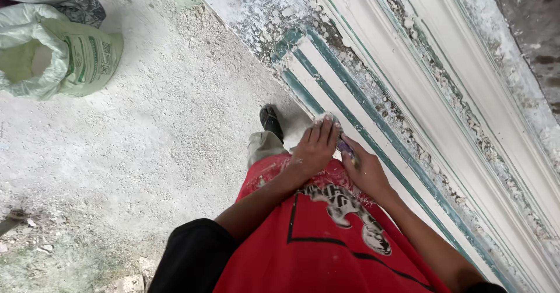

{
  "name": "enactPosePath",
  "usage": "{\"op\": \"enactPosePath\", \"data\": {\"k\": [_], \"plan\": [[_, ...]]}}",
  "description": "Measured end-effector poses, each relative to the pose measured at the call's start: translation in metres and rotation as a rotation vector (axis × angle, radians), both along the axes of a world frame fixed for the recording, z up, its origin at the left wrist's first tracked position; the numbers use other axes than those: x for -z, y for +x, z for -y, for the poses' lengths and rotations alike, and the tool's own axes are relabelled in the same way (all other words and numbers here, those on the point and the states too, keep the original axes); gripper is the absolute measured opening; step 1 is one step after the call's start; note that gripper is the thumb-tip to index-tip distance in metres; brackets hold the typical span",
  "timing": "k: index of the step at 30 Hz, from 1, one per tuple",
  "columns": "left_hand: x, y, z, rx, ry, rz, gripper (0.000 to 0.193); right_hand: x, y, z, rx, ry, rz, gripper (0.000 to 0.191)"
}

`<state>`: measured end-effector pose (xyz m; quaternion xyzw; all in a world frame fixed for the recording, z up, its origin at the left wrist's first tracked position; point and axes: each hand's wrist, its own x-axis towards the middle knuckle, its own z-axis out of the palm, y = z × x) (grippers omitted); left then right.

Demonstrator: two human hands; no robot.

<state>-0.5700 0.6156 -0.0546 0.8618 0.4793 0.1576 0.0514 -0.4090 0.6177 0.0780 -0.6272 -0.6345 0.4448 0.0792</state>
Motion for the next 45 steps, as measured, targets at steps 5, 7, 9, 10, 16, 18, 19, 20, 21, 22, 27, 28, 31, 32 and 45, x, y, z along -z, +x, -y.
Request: {"op": "enactPosePath", "data": {"k": [5,7,9,10,16,18,19,20,21,22,27,28,31,32,45], "plan": [[0.009,-0.056,-0.049,-0.094,0.012,-0.007,0.048,0.023,-0.045,-0.049,-0.013,0.096,-0.046,0.052],[0.01,-0.065,-0.056,-0.16,0.121,0.023,0.046,0.031,-0.063,-0.067,-0.071,0.236,-0.06,0.048],[0.007,-0.061,-0.051,-0.214,0.037,0.011,0.052,0.024,-0.058,-0.062,-0.025,0.061,0.035,0.052],[0.003,-0.054,-0.043,-0.19,0.036,0.02,0.05,0.02,-0.053,-0.054,0.0,-0.03,0.08,0.054],[-0.01,-0.047,-0.041,-0.112,-0.058,0.015,0.051,0.013,-0.04,-0.039,0.001,0.074,-0.043,0.051],[-0.008,-0.062,-0.058,-0.144,-0.209,-0.096,0.054,0.028,-0.063,-0.064,-0.049,0.324,-0.174,0.048],[-0.008,-0.067,-0.063,-0.193,-0.145,-0.045,0.053,0.034,-0.075,-0.075,-0.026,0.225,-0.154,0.049],[-0.007,-0.072,-0.067,-0.247,-0.077,0.009,0.052,0.035,-0.079,-0.081,-0.008,0.13,-0.133,0.05],[-0.007,-0.074,-0.068,-0.306,0.0,0.059,0.051,0.034,-0.08,-0.081,0.002,0.069,-0.069,0.051],[-0.008,-0.075,-0.068,-0.283,-0.007,0.036,0.053,0.031,-0.08,-0.08,0.015,0.006,-0.005,0.052],[-0.012,-0.064,-0.055,-0.23,0.056,0.061,0.053,0.019,-0.066,-0.06,0.005,0.134,-0.076,0.049],[-0.012,-0.062,-0.054,-0.246,0.011,0.046,0.055,0.021,-0.068,-0.061,0.027,0.106,-0.054,0.05],[-0.012,-0.062,-0.058,-0.294,-0.08,-0.01,0.059,0.032,-0.079,-0.074,0.052,0.146,-0.096,0.048],[-0.012,-0.063,-0.06,-0.315,-0.079,-0.047,0.06,0.034,-0.08,-0.076,0.044,0.183,-0.133,0.047],[-0.026,-0.077,-0.07,-0.302,-0.132,-0.034,0.062,0.036,-0.09,-0.073,0.073,0.098,-0.067,0.051]]}}
